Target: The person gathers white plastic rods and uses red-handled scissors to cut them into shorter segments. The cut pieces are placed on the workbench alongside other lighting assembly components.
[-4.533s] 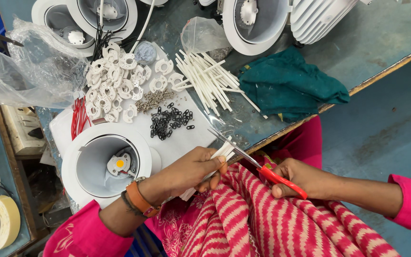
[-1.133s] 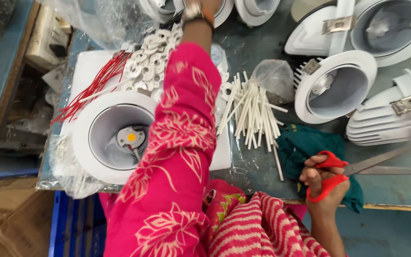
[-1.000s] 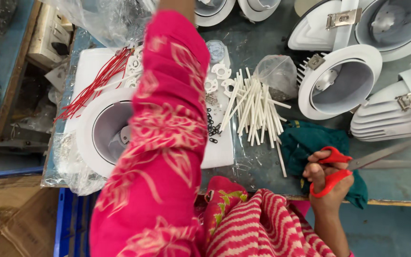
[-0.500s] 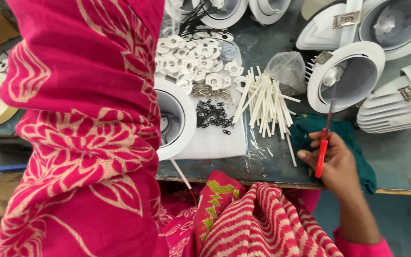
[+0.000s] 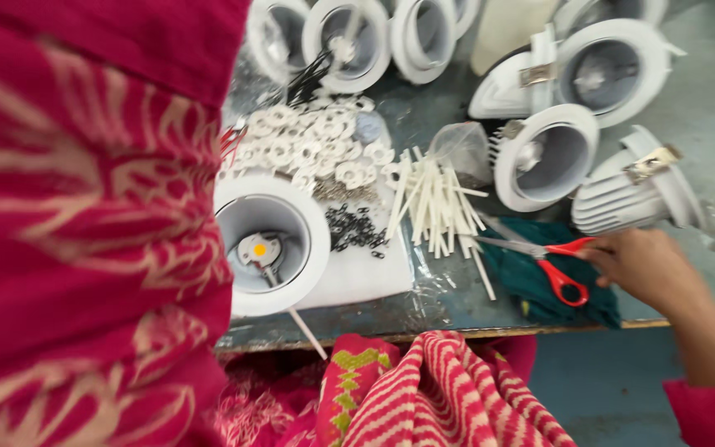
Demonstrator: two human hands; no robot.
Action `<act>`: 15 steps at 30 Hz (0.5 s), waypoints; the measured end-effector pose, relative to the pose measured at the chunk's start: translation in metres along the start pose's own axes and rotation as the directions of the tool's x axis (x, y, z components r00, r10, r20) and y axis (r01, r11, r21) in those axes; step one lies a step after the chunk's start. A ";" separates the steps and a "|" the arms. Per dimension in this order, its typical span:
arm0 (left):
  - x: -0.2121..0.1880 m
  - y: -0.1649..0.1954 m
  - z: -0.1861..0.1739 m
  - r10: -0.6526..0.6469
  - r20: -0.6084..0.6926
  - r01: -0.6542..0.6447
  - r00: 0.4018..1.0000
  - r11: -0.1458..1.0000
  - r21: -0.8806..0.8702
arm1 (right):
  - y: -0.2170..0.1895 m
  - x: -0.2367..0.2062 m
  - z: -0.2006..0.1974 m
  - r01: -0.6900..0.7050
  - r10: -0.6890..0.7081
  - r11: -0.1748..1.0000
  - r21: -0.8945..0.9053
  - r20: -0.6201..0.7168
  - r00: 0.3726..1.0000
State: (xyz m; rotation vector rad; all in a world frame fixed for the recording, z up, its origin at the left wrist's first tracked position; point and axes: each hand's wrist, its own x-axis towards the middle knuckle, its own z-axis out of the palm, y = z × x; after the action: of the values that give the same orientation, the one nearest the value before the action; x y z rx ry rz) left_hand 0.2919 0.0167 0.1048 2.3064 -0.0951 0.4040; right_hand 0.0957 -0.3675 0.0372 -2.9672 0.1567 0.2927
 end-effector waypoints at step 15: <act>-0.007 0.170 -0.004 0.092 0.270 0.183 0.958 0.528 -0.829 | -0.101 -0.082 -0.191 0.694 -0.240 0.001 0.720 -0.673 0.699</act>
State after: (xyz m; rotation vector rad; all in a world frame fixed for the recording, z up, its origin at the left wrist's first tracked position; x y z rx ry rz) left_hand 0.2517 -0.0989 0.2226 1.3368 -0.3044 -0.0436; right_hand 0.0632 -0.2927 0.2533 -1.4866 -0.5102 -0.3887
